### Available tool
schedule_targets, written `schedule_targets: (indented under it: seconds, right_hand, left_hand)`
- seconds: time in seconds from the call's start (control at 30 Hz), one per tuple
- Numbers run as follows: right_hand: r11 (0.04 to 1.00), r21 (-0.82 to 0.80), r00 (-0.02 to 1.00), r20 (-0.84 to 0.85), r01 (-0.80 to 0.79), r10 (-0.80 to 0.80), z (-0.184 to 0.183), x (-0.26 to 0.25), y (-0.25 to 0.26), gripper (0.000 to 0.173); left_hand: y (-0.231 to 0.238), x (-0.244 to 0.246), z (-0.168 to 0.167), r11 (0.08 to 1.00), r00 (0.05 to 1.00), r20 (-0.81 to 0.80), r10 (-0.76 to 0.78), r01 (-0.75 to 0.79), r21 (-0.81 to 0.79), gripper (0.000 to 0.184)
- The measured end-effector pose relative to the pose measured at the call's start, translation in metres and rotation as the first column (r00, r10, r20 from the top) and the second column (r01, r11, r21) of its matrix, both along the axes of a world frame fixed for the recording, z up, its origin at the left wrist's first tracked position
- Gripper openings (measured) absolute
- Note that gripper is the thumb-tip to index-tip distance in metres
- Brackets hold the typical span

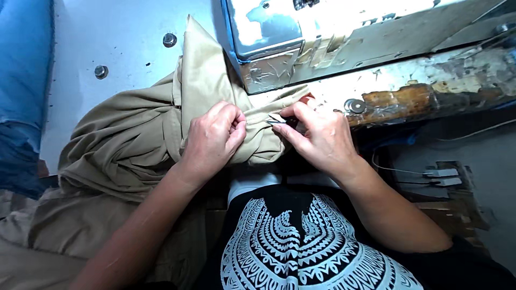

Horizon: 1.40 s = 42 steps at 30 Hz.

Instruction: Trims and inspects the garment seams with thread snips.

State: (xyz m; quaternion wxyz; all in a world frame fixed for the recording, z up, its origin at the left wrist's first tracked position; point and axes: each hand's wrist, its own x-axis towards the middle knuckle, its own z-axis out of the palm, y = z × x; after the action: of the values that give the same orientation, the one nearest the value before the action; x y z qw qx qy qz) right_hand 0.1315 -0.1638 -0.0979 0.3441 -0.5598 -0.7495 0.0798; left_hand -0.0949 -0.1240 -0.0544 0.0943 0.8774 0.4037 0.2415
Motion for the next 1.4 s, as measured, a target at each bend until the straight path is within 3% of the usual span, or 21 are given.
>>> schedule_targets:
  seconds: [0.2, 0.47, 0.67, 0.87, 1.07, 1.4]
  right_hand:
    - [1.000, 0.014, 1.000, -0.001, 0.003, -0.003, -0.003, 0.000, 0.001, 0.030]
    - [1.000, -0.011, 1.000, 0.008, -0.008, 0.008, -0.003, 0.001, 0.001, 0.030]
    - [1.000, -0.019, 1.000, 0.009, -0.012, 0.012, -0.004, 0.002, 0.001, 0.029]
    - [1.000, -0.012, 1.000, 0.002, -0.008, 0.008, -0.006, 0.002, 0.002, 0.030]
    - [0.996, 0.038, 0.986, -0.140, -0.083, 0.087, 0.004, 0.004, -0.001, 0.025]
    - [0.978, 0.115, 0.984, 0.047, -0.174, 0.170, 0.012, -0.017, 0.011, 0.022]
  left_hand:
    - [0.000, 0.005, -0.007, 0.996, 0.993, -0.108, -0.040, 0.048, 0.071, 0.018]
    - [0.002, 0.007, -0.009, 0.992, 0.998, -0.064, -0.001, 0.009, 0.124, 0.017]
    - [0.000, 0.009, -0.009, 0.988, 0.982, -0.179, -0.053, 0.078, 0.133, 0.017]
    - [-0.001, 0.013, -0.013, 0.982, 0.987, -0.158, -0.004, 0.033, 0.184, 0.016]
    - [-0.003, 0.011, -0.006, 0.988, 0.990, -0.144, -0.007, 0.028, 0.149, 0.016]
    - [-0.005, 0.007, -0.003, 0.986, 0.991, -0.131, -0.038, 0.058, 0.153, 0.015]
